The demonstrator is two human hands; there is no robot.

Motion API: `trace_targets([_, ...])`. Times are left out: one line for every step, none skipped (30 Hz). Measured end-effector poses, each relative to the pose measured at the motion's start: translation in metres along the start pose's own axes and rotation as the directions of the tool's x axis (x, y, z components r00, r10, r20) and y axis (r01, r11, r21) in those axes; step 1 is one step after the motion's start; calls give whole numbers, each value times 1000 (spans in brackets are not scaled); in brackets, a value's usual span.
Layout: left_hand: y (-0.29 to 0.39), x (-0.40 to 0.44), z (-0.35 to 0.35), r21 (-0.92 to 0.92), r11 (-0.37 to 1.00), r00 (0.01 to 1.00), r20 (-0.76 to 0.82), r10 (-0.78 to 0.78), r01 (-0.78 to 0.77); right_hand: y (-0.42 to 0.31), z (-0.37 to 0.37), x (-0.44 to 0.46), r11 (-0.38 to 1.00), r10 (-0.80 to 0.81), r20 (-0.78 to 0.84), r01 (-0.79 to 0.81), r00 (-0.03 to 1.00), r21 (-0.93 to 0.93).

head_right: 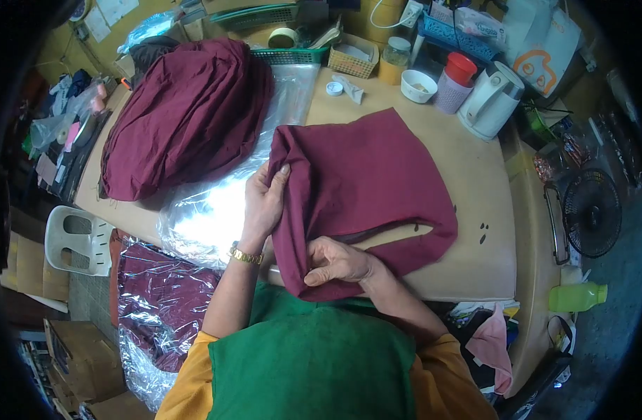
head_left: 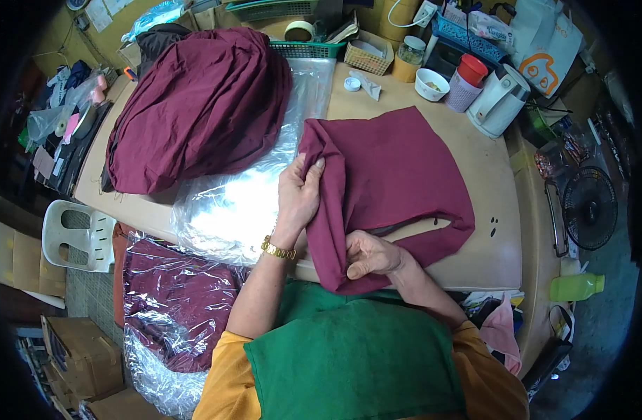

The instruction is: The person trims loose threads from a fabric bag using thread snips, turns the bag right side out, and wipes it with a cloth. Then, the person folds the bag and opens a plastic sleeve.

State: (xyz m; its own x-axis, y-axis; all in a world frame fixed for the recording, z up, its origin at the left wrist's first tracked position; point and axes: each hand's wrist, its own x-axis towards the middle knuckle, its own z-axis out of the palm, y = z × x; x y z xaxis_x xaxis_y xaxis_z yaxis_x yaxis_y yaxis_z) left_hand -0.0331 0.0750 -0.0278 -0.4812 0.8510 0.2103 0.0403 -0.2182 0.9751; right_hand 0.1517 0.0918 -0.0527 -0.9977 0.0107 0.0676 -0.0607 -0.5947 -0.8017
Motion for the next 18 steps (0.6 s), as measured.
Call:
trace_targets([-7, 3, -1, -6, 1000, 1000, -11, -16, 16, -3, -4, 0, 1000, 9, -17, -10, 1000, -27])
trace_targets([-9, 4, -1, -4, 1000, 1000, -11, -16, 15, -5, -3, 1, 1000, 8, -16, -9, 1000, -27])
trace_targets([-10, 5, -1, 36, 999, 999, -16, 39, -38, -10, -1, 3, 993, 34, 17, -32, 999, -110])
trace_targets([-11, 7, 0, 76, 993, 996, -15, 92, -91, -13, -1, 5, 980, 61, 45, -51, 997, -194])
trace_targets([-7, 8, 0, 76, 993, 996, -8, 92, -91, -16, -3, 8, 945, 105, 82, -74, 991, -318])
trace_targets([-3, 9, -3, 79, 991, 994, -28, 110, -107, -13, -2, 11, 946, 96, 75, -68, 993, -317])
trace_targets([3, 9, -4, 82, 989, 991, -46, 127, -123, -10, -1, 15, 932, 71, 68, -42, 995, -360])
trace_targets([7, 9, -6, 50, 991, 992, -33, 124, -122, -8, -1, 16, 915, 45, 61, -17, 997, -403])
trace_targets([8, 9, -8, 43, 993, 994, -23, 110, -109, -13, -5, 15, 900, 85, 50, -55, 995, -432])
trace_targets([8, 9, -9, 38, 995, 995, -17, 96, -95, -18, -9, 13, 883, 125, 39, -93, 991, -461])
trace_targets([7, 9, -10, 39, 995, 996, -13, 93, -93, -14, -17, 16, 845, 150, 90, -81, 985, -528])
trace_targets([5, 9, -11, 40, 995, 995, -5, 95, -95, -8, -19, 15, 827, 164, 117, -72, 980, -557])
trace_targets([4, 10, -13, 42, 994, 995, 1, 97, -97, -2, -19, 16, 809, 177, 144, -60, 974, -585])
trace_targets([2, 10, -14, 46, 995, 996, 0, 94, -94, -4, 1, 18, 886, 71, 87, -23, 994, -462])
trace_targets([1, 12, -14, 22, 995, 995, -18, 101, -101, -5, 2, 19, 918, 22, 52, 0, 998, -398])
trace_targets([0, 13, -14, -3, 994, 994, -35, 107, -108, -6, 4, 19, 942, -27, 17, 31, 999, -333])
trace_targets([2, 12, -18, 103, 983, 986, -49, 160, -154, -7, -10, 15, 983, 17, -29, -22, 999, -183])
trace_targets([6, 13, -25, 207, 958, 975, -56, 216, -200, -7, -23, 10, 997, 67, -67, -69, 996, -30])
